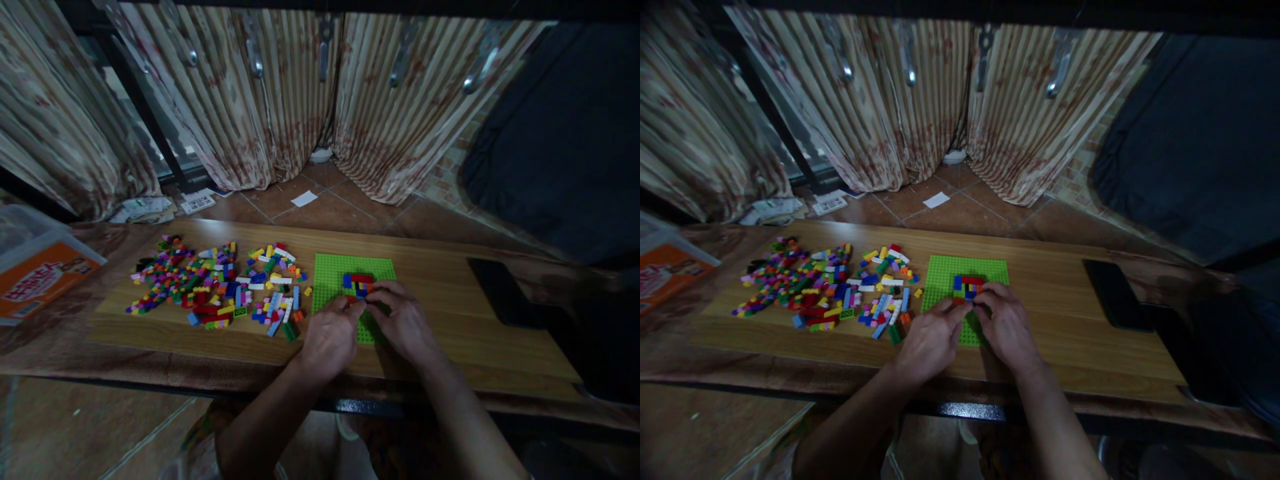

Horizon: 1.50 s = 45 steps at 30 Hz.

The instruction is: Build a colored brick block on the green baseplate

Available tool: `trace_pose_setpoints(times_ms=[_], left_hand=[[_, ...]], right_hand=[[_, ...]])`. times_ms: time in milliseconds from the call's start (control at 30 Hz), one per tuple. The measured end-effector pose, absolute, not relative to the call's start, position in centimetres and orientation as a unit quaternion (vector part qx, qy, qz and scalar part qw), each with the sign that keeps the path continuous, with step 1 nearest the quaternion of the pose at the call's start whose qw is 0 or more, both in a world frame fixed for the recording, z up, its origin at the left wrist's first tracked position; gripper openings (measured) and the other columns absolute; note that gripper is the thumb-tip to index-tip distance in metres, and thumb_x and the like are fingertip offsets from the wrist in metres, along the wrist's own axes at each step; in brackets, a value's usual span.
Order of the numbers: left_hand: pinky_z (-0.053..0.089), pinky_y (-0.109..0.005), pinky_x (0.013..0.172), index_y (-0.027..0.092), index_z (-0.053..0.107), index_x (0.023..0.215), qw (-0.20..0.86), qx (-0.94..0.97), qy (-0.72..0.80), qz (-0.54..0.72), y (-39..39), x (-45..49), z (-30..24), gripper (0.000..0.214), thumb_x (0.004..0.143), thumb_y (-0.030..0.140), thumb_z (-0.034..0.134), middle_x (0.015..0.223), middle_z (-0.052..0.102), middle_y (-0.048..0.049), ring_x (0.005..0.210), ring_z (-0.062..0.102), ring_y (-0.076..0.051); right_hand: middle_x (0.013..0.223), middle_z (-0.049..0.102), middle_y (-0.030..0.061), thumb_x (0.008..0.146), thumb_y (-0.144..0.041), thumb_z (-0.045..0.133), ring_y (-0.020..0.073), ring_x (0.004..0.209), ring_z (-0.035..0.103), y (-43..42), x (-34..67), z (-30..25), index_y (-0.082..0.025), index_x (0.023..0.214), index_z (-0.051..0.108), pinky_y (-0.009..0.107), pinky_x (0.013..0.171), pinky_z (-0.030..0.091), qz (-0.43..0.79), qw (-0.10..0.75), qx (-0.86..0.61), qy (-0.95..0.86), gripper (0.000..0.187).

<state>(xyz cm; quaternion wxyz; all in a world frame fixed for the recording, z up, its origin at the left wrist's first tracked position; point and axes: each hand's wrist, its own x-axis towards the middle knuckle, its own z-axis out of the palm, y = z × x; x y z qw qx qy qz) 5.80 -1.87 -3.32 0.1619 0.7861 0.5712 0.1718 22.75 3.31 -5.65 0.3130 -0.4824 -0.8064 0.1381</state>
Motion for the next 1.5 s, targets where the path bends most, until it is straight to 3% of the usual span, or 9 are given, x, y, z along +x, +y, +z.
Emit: trace_pose_setpoints(times_ms=[300,700,1000,1167,1500], left_hand=[[0.051,-0.036,0.077,0.02,0.052,0.127,0.1,0.793,0.594,0.089,-2.3,7.4,-3.1,0.039,0.091,0.015,0.038,0.097,0.065,-0.0085,0.088,0.062,-0.023],[0.051,-0.036,0.084,0.032,0.06,0.126,0.172,0.735,0.631,0.181,-1.8,6.7,-3.5,0.045,0.084,0.017,0.048,0.097,0.072,-0.0042,0.091,0.064,-0.022],[0.052,-0.036,0.086,0.029,0.062,0.123,0.189,0.73,0.619,0.221,-2.1,6.8,-3.4,0.044,0.082,0.018,0.05,0.098,0.073,-0.0042,0.092,0.065,-0.022],[0.052,-0.034,0.083,0.024,0.064,0.12,0.209,0.682,0.627,0.313,-1.7,5.6,-2.6,0.04,0.083,0.019,0.049,0.097,0.073,-0.0053,0.085,0.066,-0.02],[0.043,-0.021,0.06,0.014,0.071,0.087,0.294,0.354,0.617,0.638,1.1,-3.9,-0.9,0.019,0.075,0.026,0.062,0.072,0.068,-0.0004,0.062,0.058,-0.011]], right_hand=[[0.107,0.063,0.0068,0.082,-0.018,0.057,0.0214,0.098,0.06,3.3,22.6,-5.6,-0.022,0.084,0.069,0.04,0.091,0.049,0.145,0.307,-0.478,-0.81,0.013],[0.107,0.063,0.0068,0.081,-0.018,0.059,0.0215,0.098,0.061,3.2,22.5,-5.4,-0.022,0.086,0.069,0.04,0.091,0.049,0.167,0.313,-0.488,-0.797,0.012],[0.099,0.068,0.0053,0.084,-0.026,0.054,0.0196,0.09,0.064,3.0,22.5,-3.5,-0.021,0.09,0.07,0.036,0.085,0.05,0.193,0.39,-0.529,-0.728,0.018],[0.093,0.07,0.0056,0.085,-0.031,0.053,0.0191,0.082,0.065,2.7,20.1,-3.1,-0.021,0.09,0.07,0.034,0.076,0.051,0.201,0.426,-0.522,-0.711,0.02],[0.089,0.069,0.005,0.087,-0.019,0.049,0.0178,0.079,0.065,1.2,14.3,-3.5,-0.02,0.091,0.068,0.031,0.074,0.049,0.225,0.327,-0.473,-0.786,0.019]])
